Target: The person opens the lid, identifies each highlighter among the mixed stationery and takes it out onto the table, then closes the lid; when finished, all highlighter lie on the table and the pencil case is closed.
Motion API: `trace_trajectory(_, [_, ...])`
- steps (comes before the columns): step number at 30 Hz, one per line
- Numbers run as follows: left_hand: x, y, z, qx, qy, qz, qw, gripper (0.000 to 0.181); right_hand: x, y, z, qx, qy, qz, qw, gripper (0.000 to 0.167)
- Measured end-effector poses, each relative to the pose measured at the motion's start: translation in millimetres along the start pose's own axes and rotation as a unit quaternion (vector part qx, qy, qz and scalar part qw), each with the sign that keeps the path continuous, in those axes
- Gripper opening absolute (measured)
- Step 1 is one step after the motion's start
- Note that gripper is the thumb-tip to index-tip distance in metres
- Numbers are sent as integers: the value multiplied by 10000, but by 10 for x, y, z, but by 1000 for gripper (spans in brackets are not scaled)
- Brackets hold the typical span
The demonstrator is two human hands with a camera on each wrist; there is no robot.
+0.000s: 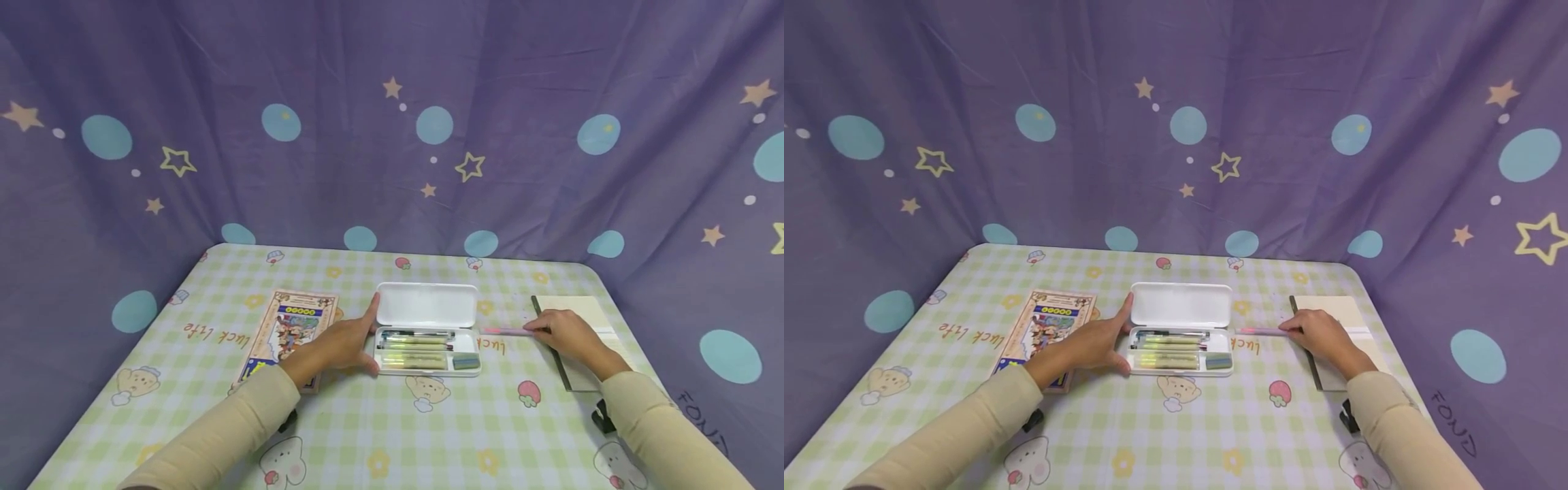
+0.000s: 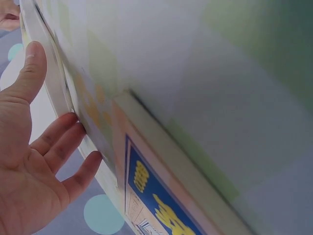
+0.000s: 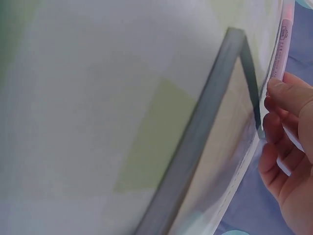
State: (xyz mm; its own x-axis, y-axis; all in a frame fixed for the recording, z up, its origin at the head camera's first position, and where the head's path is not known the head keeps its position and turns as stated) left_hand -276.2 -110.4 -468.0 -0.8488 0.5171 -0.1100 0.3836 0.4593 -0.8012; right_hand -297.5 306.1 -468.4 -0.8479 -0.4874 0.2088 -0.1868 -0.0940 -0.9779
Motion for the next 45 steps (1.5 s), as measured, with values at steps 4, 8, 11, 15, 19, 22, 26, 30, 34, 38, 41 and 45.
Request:
trace_trajectory(4, [-1, -10, -16, 60, 0, -1, 10000, 152, 5, 19, -9, 3, -7, 78, 10000, 18])
trace_trajectory(8, [-2, -10, -25, 76, -7, -5, 10000, 152, 5, 31, -14, -2, 18, 74, 10000, 17])
trace_trajectory(11, [-4, -7, -24, 64, -41, -2, 10000, 152, 3, 54, -21, -21, 76, 83, 9999, 17])
trace_trajectory(15, [-6, -1, -17, 61, -61, -5, 10000, 152, 3, 76, -23, -56, 151, 147, 9998, 17])
trace_trajectory(19, [-10, 4, -13, 50, -62, -9, 10000, 152, 9, 62, -29, -61, 264, 253, 9993, 18])
trace_trajectory(22, [-11, 8, -10, 29, -72, -5, 10000, 152, 17, 25, -22, -9, 319, 328, 9989, 21])
trace_trajectory(26, [-12, 7, -12, 28, -88, -7, 10000, 152, 41, -49, 21, -9, 284, 257, 9993, 23])
trace_trajectory(30, [-10, 1, -17, 46, -78, 7, 10000, 151, 92, -123, 97, -80, 200, 115, 9997, 23])
trace_trajectory(34, [-4, -3, -23, 39, -49, 14, 10000, 151, 156, -182, 206, -29, 161, 108, 9998, 23])
trace_trajectory(38, [4, -7, -25, 10, -21, 12, 10000, 151, 229, -232, 359, 58, 62, 45, 10000, 22])
trace_trajectory(41, [7, -5, -19, 36, -61, 34, 10000, 151, 294, -249, 493, 97, -62, -38, 9999, 22])
trace_trajectory(45, [5, -3, -15, 46, -100, 41, 9999, 151, 389, -258, 676, 205, -230, -99, 9995, 22])
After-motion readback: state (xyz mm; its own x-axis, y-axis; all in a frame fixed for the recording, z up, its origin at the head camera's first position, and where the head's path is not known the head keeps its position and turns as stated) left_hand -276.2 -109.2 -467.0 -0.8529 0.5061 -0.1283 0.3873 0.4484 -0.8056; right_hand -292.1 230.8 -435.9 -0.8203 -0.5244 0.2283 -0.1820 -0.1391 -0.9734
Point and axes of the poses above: each hand's wrist, its own x-axis towards the middle knuckle, its own y-axis out of the palm, z = x × y, the point moved 6 cm from there along x, towards the middle knuckle, and after that the axes turned 11 degrees about -x, right-handed, at the moved point
